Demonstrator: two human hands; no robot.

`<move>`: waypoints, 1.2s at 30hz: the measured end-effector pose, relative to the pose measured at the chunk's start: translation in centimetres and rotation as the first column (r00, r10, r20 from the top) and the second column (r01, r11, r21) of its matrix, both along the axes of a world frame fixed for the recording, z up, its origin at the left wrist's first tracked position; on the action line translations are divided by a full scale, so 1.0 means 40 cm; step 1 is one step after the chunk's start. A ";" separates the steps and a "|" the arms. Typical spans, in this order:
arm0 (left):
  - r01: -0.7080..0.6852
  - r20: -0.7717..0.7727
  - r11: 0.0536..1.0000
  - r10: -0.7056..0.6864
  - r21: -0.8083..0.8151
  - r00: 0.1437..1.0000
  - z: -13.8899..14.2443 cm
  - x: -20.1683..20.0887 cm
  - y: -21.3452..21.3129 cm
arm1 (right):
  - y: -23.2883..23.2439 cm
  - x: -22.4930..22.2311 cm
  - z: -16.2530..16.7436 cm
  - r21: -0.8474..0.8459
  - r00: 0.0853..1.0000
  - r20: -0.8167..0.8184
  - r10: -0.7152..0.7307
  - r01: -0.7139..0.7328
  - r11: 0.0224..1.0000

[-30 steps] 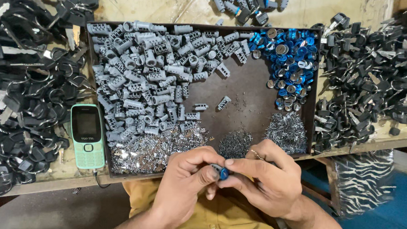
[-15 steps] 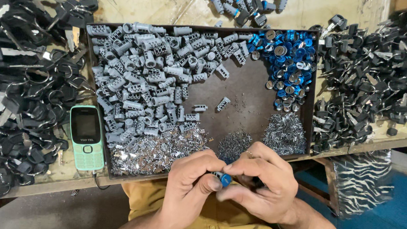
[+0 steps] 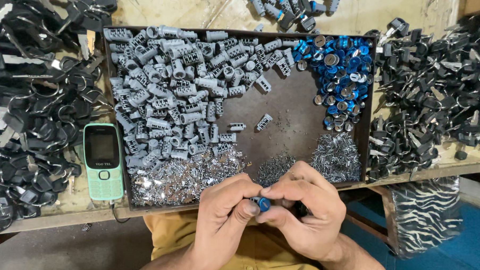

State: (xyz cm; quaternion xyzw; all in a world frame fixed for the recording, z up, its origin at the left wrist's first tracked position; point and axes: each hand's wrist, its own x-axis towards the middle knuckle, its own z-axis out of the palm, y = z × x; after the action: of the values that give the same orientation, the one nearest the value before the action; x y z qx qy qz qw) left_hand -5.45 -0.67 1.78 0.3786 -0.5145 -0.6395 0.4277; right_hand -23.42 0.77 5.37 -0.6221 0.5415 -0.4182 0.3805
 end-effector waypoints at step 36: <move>0.173 0.304 0.841 -0.011 -0.512 0.953 0.048 0.014 -0.045 | -0.007 -0.042 0.034 0.368 0.925 0.043 0.378 -0.367 0.855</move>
State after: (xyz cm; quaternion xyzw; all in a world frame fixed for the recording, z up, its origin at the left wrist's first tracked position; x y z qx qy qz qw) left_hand -4.89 -2.48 3.70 0.3085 -0.7463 -0.4292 0.4046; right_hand -25.10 0.48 6.73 -0.6387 0.4855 -0.2178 0.5557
